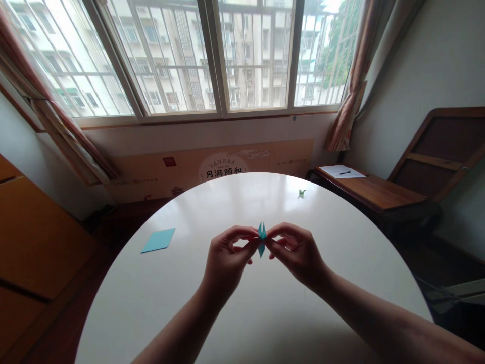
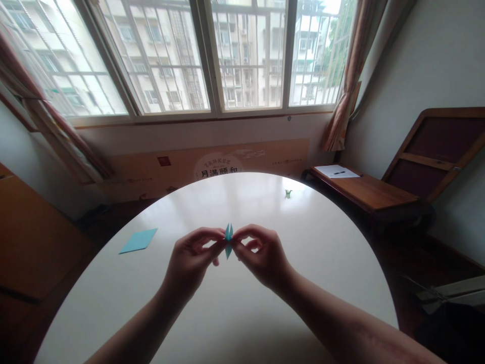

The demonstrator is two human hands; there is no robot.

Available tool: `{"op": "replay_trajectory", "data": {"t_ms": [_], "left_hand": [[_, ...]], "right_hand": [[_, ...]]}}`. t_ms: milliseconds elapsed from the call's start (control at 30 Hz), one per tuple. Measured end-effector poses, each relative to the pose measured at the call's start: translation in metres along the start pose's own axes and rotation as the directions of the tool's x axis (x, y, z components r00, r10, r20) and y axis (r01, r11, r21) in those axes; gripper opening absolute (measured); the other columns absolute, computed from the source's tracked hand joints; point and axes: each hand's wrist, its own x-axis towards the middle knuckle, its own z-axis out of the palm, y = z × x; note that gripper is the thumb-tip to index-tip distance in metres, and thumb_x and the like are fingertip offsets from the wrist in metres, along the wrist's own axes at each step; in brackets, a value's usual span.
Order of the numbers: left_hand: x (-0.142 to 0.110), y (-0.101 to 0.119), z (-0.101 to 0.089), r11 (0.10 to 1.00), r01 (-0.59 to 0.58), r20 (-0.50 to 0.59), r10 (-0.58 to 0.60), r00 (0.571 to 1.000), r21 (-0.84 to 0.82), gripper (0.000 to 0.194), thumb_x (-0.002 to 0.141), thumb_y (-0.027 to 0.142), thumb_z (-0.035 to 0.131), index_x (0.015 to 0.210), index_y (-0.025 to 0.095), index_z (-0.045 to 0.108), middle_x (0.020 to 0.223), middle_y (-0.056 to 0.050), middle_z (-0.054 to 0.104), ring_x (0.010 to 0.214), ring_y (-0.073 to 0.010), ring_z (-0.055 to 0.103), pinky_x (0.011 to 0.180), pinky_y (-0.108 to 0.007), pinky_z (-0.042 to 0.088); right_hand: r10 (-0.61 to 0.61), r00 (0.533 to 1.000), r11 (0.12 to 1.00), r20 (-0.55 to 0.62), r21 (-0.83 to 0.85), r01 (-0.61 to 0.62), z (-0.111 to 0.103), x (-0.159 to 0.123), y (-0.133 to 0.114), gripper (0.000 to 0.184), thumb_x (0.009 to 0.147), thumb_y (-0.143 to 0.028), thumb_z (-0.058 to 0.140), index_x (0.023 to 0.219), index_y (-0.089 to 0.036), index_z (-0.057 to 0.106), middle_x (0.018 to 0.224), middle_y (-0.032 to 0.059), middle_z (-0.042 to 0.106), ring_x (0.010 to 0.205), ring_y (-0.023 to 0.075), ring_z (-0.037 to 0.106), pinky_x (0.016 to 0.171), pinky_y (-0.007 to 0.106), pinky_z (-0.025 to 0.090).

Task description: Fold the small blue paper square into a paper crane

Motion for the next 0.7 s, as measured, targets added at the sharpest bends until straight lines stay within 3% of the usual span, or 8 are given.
{"op": "replay_trajectory", "data": {"t_ms": [133,267,467,700], "left_hand": [[-0.0002,-0.0005,0.0009,0.998,0.037,-0.017,-0.038,0.999,-0.049,0.013,0.072,0.023,0.083,0.078,0.018,0.073,0.076,-0.004,0.073,0.072,-0.019,0.067,0.043,-0.018,0.049],[0.0008,-0.0015,-0.0013,0.996,0.067,-0.009,-0.068,0.998,-0.062,0.012,0.074,0.022,0.082,0.082,0.017,0.075,0.079,-0.005,0.075,0.073,-0.019,0.068,0.043,-0.018,0.048],[0.0027,-0.005,-0.0037,0.996,0.084,0.025,-0.083,0.996,-0.035,0.017,0.078,0.024,0.077,0.094,0.018,0.081,0.085,-0.008,0.079,0.066,-0.0167,0.066,0.044,-0.018,0.048],[0.0021,-0.0041,-0.0017,0.997,0.083,-0.003,-0.083,0.997,-0.001,0.019,0.076,0.021,0.075,0.093,0.018,0.083,0.081,-0.007,0.079,0.06,-0.0142,0.063,0.045,-0.019,0.047]], "right_hand": [[0.052,0.998,0.996,-0.039,0.07,-0.049,0.0006,0.0009,0.0009,0.017,0.077,-0.023,0.081,0.088,-0.018,0.07,0.084,0.0042,0.07,0.075,0.0187,0.069,0.052,0.025,0.06],[0.116,0.993,0.985,0.005,0.126,-0.116,0.0006,0.0024,0.0018,0.027,0.076,-0.028,0.083,0.099,-0.019,0.071,0.091,0.0066,0.073,0.081,0.0204,0.071,0.053,0.025,0.061],[0.145,0.989,0.97,0.032,0.192,-0.148,-0.0002,0.0035,0.0045,0.025,0.077,-0.029,0.083,0.097,-0.017,0.075,0.086,0.0071,0.076,0.075,0.0189,0.071,0.053,0.025,0.06],[0.196,0.979,0.957,0.047,0.207,-0.202,0.0016,0.0029,0.0064,0.025,0.077,-0.034,0.083,0.094,-0.017,0.076,0.083,0.0073,0.075,0.074,0.0196,0.07,0.051,0.025,0.058]]}}
